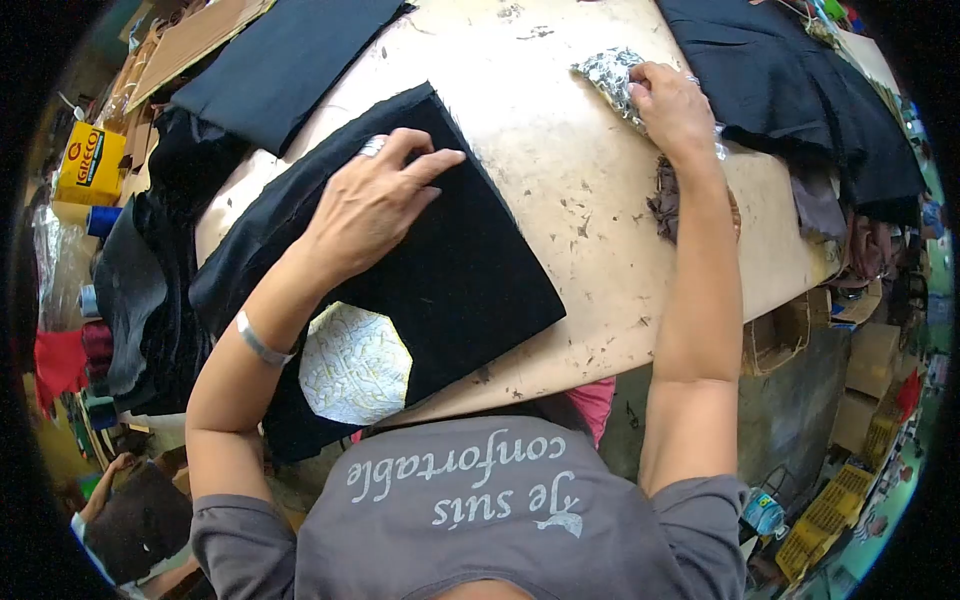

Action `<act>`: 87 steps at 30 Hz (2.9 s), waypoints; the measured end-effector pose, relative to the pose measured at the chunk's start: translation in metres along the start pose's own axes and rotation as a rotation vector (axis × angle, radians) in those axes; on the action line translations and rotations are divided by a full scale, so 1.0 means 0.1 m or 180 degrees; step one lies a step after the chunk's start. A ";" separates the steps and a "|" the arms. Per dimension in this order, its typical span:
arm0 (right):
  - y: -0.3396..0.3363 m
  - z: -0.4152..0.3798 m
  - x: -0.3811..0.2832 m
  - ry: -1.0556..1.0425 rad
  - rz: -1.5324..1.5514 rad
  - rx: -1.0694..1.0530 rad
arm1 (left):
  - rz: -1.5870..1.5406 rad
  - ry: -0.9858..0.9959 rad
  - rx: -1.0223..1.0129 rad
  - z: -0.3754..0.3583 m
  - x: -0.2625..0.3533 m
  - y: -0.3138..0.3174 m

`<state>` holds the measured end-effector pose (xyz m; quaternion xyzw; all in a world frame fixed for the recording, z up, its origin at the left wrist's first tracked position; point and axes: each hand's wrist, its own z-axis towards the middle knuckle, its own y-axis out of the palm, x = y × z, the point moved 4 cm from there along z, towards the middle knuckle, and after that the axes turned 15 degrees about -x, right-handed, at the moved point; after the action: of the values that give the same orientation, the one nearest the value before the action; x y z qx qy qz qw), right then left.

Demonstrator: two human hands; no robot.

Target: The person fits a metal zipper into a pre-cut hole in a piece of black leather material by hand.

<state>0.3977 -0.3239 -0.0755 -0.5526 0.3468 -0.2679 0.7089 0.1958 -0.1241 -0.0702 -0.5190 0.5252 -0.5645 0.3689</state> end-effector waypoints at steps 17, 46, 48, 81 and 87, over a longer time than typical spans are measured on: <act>-0.37 -0.18 -0.17 0.0010 -0.0252 0.1526 | -0.0735 -0.1099 0.0155 -0.18 -0.56 -0.08; 0.32 -0.05 -1.57 -0.1231 0.2319 -0.0347 | -0.2471 -0.0251 -0.0428 -0.06 -0.69 -0.24; 0.20 -0.11 -1.56 -0.1506 0.1897 0.0130 | -0.2353 -0.0152 -0.0102 -0.05 -0.62 -0.32; 0.35 -0.14 -1.54 -0.0836 0.5293 -0.0875 | -0.2696 -0.0303 0.0815 -0.22 -0.57 -0.43; 0.34 -0.15 -1.55 -0.0812 0.5515 -0.0754 | -0.3014 -0.0316 0.0782 -0.22 -0.60 -0.38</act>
<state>0.2902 -0.2063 -0.0805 -0.1911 0.5874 0.4649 0.6342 0.1901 -0.0554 -0.0428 -0.6798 0.1429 -0.7025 0.1548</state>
